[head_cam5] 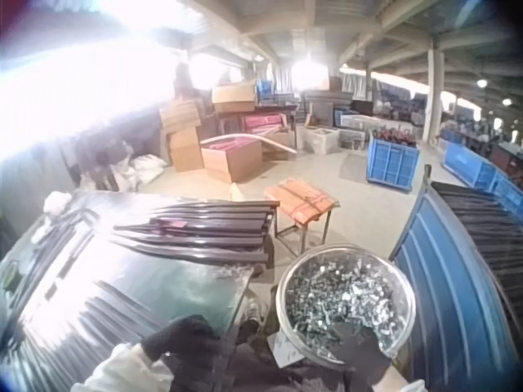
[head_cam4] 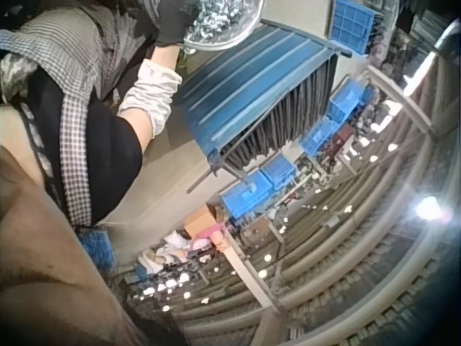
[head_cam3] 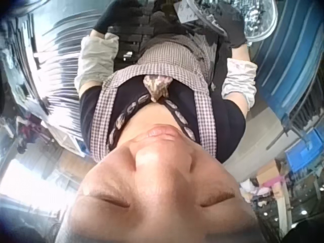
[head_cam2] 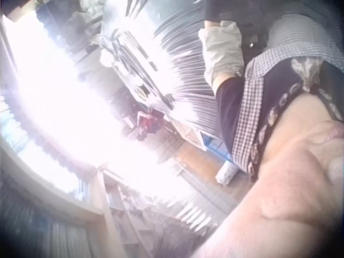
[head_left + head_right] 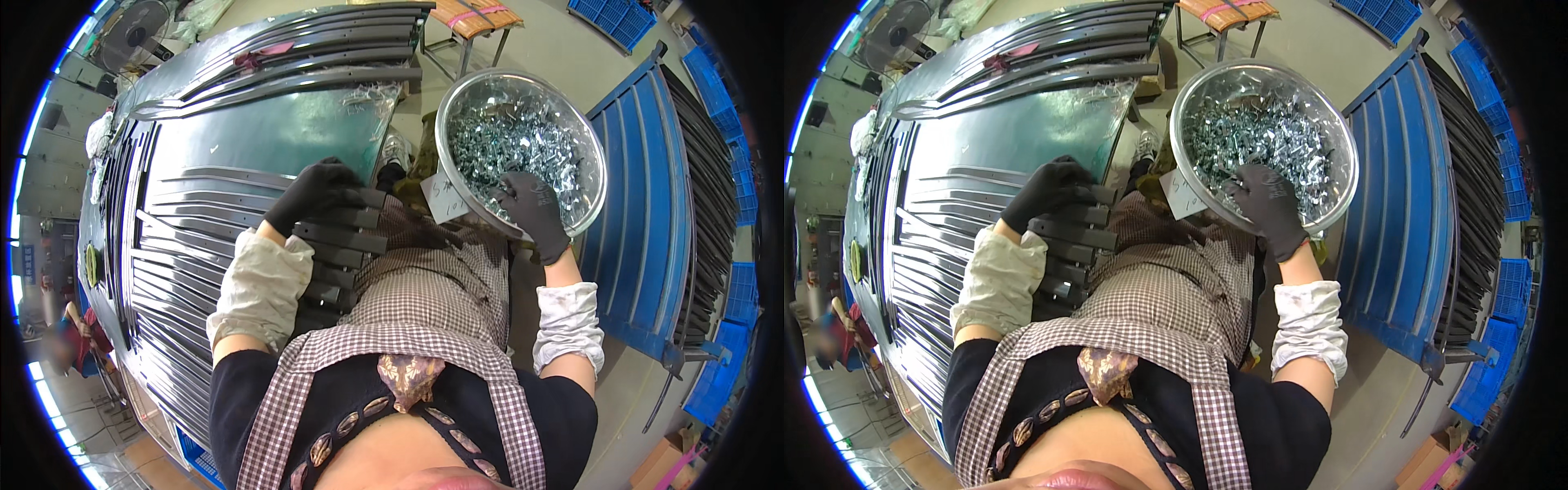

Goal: The person picks up long metal frame pieces from a stack and inserts small fasteners from a metal bowl into pre-drilled holes along the frame. The person repeats this process for multiple frames, placing each fastener by hand and occasionally adjusting the frame position on the workbench.

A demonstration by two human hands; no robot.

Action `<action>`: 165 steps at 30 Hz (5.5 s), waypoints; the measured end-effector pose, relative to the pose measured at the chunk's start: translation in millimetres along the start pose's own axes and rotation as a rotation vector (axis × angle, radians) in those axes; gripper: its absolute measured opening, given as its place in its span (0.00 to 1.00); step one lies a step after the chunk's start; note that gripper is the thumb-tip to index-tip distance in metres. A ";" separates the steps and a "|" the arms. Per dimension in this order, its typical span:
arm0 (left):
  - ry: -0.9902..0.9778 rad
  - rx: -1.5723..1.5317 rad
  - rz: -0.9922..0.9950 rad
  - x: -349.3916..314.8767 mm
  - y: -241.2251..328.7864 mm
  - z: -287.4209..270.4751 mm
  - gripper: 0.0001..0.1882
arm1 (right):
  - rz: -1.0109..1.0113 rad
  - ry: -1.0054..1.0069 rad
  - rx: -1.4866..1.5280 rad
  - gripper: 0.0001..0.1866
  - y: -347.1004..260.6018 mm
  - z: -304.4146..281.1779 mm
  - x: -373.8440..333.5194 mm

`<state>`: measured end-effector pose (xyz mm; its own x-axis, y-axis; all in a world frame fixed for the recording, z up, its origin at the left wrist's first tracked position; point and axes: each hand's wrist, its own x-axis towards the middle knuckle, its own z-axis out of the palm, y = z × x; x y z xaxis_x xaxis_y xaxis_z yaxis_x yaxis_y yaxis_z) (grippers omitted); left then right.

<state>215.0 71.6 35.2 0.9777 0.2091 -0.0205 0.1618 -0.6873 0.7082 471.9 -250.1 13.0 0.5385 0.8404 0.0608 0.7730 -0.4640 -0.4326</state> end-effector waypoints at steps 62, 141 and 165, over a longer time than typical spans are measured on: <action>0.045 0.179 0.413 -30.0 96.4 65.1 0.15 | 0.142 -0.232 1.367 0.14 -120.6 40.3 -53.2; 0.108 0.186 0.319 20.3 12.3 14.7 0.16 | -0.392 0.200 0.006 0.07 -34.9 24.0 -16.9; 0.450 0.516 -0.200 -40.5 6.4 15.3 0.16 | -0.189 0.223 0.113 0.20 -27.4 -2.7 -137.5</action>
<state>178.4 48.1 29.8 0.7902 0.5562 0.2574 0.4841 -0.8240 0.2943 377.6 -353.7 18.9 0.4590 0.8209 0.3399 0.8309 -0.2612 -0.4913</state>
